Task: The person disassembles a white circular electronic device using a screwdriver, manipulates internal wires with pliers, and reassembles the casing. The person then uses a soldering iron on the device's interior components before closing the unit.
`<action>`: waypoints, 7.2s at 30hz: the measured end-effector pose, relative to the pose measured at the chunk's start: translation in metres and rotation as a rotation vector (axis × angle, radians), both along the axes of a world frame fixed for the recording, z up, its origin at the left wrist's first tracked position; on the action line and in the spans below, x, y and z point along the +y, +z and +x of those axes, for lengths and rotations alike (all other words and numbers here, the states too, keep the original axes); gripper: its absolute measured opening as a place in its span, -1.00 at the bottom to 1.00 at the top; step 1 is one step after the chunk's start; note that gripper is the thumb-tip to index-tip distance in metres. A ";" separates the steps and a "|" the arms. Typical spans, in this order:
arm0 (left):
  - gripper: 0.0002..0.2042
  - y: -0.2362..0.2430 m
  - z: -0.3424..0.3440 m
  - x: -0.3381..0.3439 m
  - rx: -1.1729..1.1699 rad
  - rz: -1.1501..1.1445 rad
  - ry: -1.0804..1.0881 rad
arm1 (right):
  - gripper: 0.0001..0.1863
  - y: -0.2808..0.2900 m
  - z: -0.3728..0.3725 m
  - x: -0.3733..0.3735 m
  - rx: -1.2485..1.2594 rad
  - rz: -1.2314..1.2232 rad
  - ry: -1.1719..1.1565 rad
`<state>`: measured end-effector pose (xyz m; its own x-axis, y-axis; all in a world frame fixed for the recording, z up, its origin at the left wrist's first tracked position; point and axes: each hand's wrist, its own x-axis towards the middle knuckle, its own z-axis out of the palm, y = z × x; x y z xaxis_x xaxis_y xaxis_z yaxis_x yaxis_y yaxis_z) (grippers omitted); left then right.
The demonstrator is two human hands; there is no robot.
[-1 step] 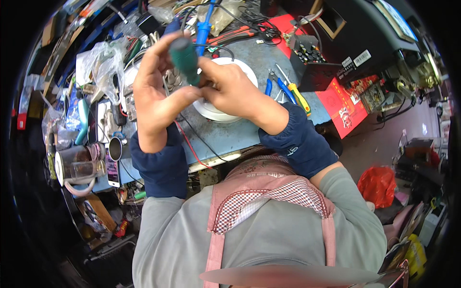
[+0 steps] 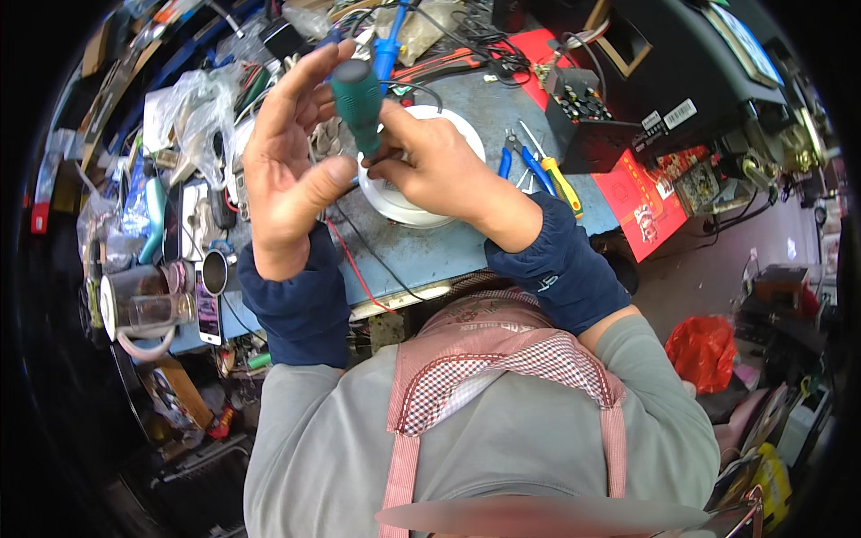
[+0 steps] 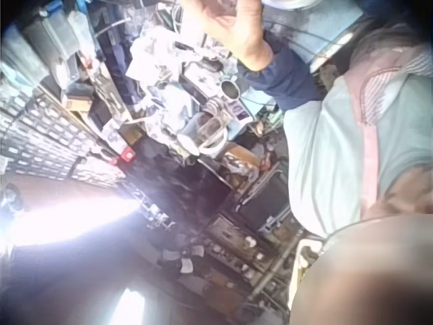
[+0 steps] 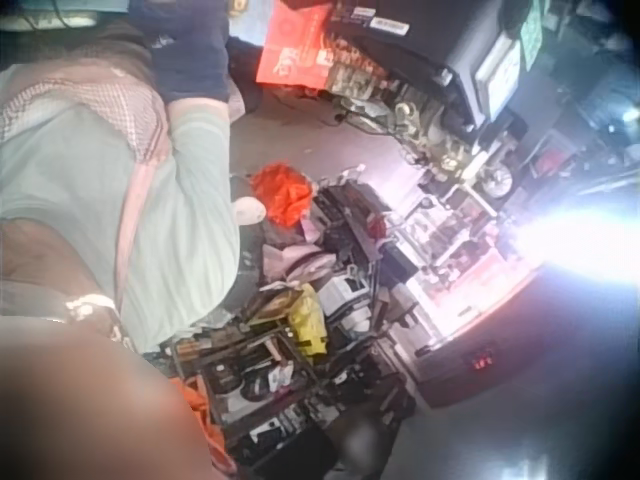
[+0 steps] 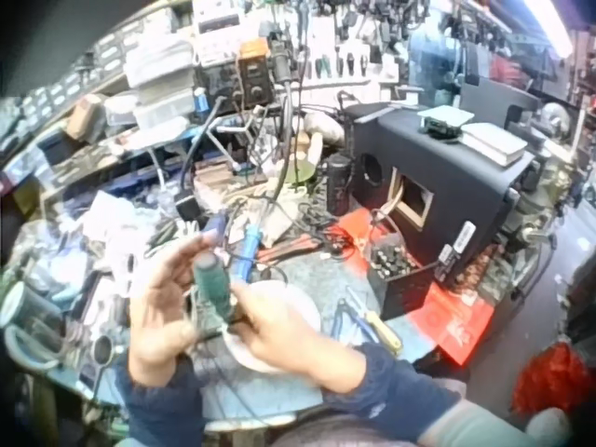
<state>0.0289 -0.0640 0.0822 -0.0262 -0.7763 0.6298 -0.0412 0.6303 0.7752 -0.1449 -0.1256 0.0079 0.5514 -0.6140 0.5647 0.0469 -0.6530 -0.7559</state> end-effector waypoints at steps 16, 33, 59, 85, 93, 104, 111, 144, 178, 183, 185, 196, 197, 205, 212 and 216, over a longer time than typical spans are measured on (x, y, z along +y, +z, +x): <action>-0.16 -0.012 0.012 -0.005 -0.202 -0.119 0.037 | -0.35 0.005 0.001 0.001 0.106 -0.148 -0.038; -0.39 -0.027 0.032 -0.009 -0.097 0.039 -0.098 | -0.62 0.003 0.010 0.004 0.027 0.080 -0.007; -0.59 -0.051 0.024 -0.038 0.046 0.615 0.180 | -0.52 0.008 0.009 0.001 0.093 0.103 0.136; -0.53 -0.052 0.028 -0.037 0.355 0.811 0.086 | -0.44 0.019 0.018 0.010 -0.024 0.122 0.120; -0.53 -0.057 0.029 -0.040 0.307 0.860 0.136 | -0.36 0.022 0.008 0.007 -0.043 0.345 0.184; -0.56 -0.051 0.032 -0.034 -0.064 0.620 0.079 | -0.20 0.025 -0.002 -0.039 -0.263 0.296 0.086; -0.61 -0.059 0.021 -0.041 -0.022 0.681 0.119 | -0.42 0.001 0.008 -0.047 -0.222 0.201 -0.073; -0.52 0.035 -0.047 -0.061 -0.714 -0.099 0.962 | -0.45 -0.004 0.010 -0.046 -0.011 -0.094 -0.204; -0.41 0.019 0.003 -0.052 -0.130 0.332 0.052 | -0.61 -0.006 0.010 -0.039 0.139 -0.141 -0.229; -0.53 0.002 -0.028 -0.071 -0.391 0.138 0.736 | -0.64 -0.010 0.009 -0.046 0.071 -0.142 -0.216; -0.46 -0.004 -0.033 -0.075 -0.451 0.088 0.931 | -0.61 -0.008 0.009 -0.046 0.036 -0.111 -0.191; -0.55 0.022 -0.012 -0.040 -0.258 0.322 0.301 | -0.73 -0.010 0.012 -0.041 -0.003 -0.176 -0.212; -0.60 0.018 -0.010 -0.043 -0.348 0.271 0.402 | -0.73 -0.011 0.013 -0.041 0.024 -0.169 -0.220; -0.53 0.017 -0.021 -0.048 -0.065 0.304 0.161 | -0.69 -0.007 0.009 -0.041 0.056 -0.095 -0.224; -0.63 0.017 -0.045 -0.052 -0.558 0.208 0.892 | -0.79 -0.014 0.008 -0.046 0.076 -0.083 -0.179; -0.58 0.012 -0.012 -0.058 -0.135 0.312 0.321 | -0.77 -0.006 0.008 -0.042 0.081 -0.069 -0.163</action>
<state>0.0167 -0.1217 0.0940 0.1806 -0.9101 0.3728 -0.3102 0.3070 0.8998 -0.1369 -0.1679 0.0021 0.4935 -0.6599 0.5666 -0.1226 -0.6977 -0.7058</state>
